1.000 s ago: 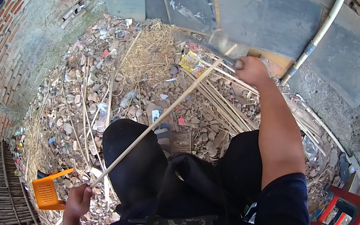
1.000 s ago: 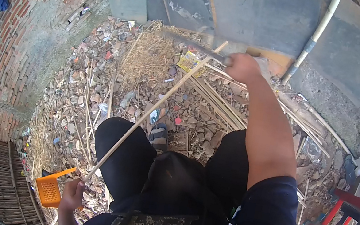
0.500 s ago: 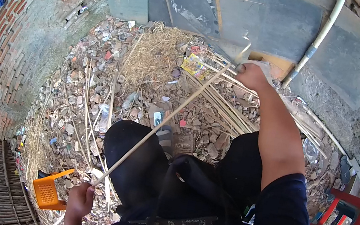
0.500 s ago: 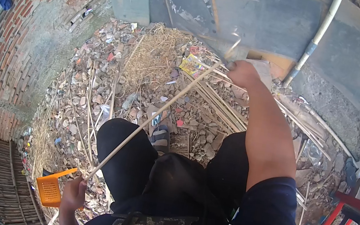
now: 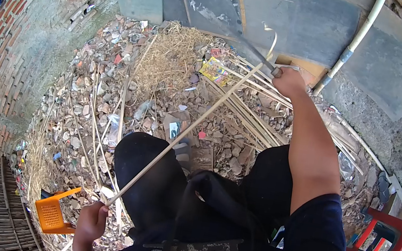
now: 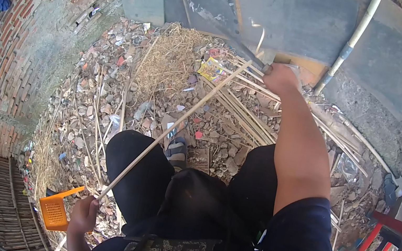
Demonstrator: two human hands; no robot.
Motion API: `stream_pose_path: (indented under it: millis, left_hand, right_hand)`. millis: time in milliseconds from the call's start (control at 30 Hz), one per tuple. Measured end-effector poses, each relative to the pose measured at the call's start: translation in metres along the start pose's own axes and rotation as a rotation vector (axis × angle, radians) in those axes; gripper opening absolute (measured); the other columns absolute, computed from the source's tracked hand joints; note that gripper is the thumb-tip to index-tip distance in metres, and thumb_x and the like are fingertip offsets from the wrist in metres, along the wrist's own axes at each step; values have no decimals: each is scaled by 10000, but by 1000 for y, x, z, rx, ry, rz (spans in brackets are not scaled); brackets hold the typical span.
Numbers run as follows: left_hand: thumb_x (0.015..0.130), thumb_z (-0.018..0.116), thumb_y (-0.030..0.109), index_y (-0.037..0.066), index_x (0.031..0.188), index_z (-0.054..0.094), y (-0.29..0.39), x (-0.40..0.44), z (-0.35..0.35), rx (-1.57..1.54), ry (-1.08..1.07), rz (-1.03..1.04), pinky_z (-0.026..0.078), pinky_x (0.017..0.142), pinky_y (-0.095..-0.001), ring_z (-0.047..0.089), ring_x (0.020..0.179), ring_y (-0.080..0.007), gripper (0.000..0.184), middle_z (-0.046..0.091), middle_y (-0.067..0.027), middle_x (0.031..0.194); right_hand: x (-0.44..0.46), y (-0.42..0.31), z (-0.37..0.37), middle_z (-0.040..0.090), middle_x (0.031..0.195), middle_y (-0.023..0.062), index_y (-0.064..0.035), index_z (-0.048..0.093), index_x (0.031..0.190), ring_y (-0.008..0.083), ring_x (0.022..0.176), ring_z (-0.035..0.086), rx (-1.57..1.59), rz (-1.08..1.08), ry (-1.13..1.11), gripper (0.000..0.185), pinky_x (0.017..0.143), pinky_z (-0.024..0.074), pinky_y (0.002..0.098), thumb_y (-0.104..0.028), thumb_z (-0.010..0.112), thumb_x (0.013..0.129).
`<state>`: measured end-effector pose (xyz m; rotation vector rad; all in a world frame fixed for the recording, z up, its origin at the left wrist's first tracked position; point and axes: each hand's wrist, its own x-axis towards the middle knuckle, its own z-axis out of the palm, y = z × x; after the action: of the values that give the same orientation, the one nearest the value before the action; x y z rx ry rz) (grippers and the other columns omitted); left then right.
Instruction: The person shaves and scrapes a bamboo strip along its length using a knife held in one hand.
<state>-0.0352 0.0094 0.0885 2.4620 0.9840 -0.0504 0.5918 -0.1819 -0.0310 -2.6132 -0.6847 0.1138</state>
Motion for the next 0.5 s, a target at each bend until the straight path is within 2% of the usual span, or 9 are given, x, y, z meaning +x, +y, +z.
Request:
stream_pose_path:
  millis: [33, 67, 200, 300, 400, 433, 500]
  left_hand:
    - [1055, 481, 244, 2, 752, 581, 2, 4, 1, -7, -12, 5, 439, 515, -435, 595, 513, -353, 401, 582, -163, 582]
    - [1059, 475, 255, -2, 750, 579, 1, 6, 1, -10, -27, 10, 432, 511, -435, 585, 505, -350, 415, 576, -164, 579]
    - [1060, 471, 256, 7, 750, 580, 1, 9, 0, -48, -67, -13, 429, 508, -422, 586, 505, -331, 413, 562, -145, 571]
    - [1061, 471, 261, 10, 749, 576, 7, 9, -2, -69, -70, -25, 426, 508, -423, 584, 508, -335, 415, 558, -144, 568]
    - [1058, 484, 260, 7, 756, 576, 10, 5, -3, -2, -48, 0, 426, 509, -423, 579, 504, -332, 405, 551, -148, 563]
    - [1056, 497, 251, 7, 750, 578, 10, 8, 3, 68, -46, 68, 427, 509, -423, 571, 499, -319, 400, 545, -149, 557]
    - [1055, 503, 239, 4, 741, 581, 1, 11, 7, -78, -56, -20, 418, 509, -419, 558, 490, -290, 400, 539, -148, 551]
  right_hand:
    - [3, 7, 4, 728, 1056, 225, -101, 744, 1091, 369, 1020, 693, -57, -1, 60, 349, 915, 541, 465, -247, 666, 784]
    - [1, -2, -10, 723, 1083, 221, -102, 743, 1104, 368, 1032, 688, -63, 28, -41, 374, 931, 539, 452, -261, 682, 771]
    - [0, -3, -12, 718, 1112, 203, -96, 737, 1113, 370, 1028, 685, 4, -210, -191, 421, 929, 539, 447, -290, 720, 740]
    - [-6, -22, -26, 736, 1070, 173, -115, 732, 1134, 344, 1032, 693, -193, -239, -218, 379, 923, 547, 450, -268, 657, 796]
    - [-2, 3, -19, 732, 1127, 164, -125, 725, 1176, 325, 1085, 688, 47, 145, -124, 380, 952, 541, 443, -291, 645, 844]
    - [1, 3, -18, 727, 1149, 163, -129, 720, 1193, 319, 1105, 682, -1, 148, -114, 385, 966, 537, 441, -297, 641, 855]
    - [-4, 1, -25, 717, 1193, 160, -136, 710, 1226, 306, 1147, 671, -106, 163, -96, 396, 995, 528, 437, -309, 632, 879]
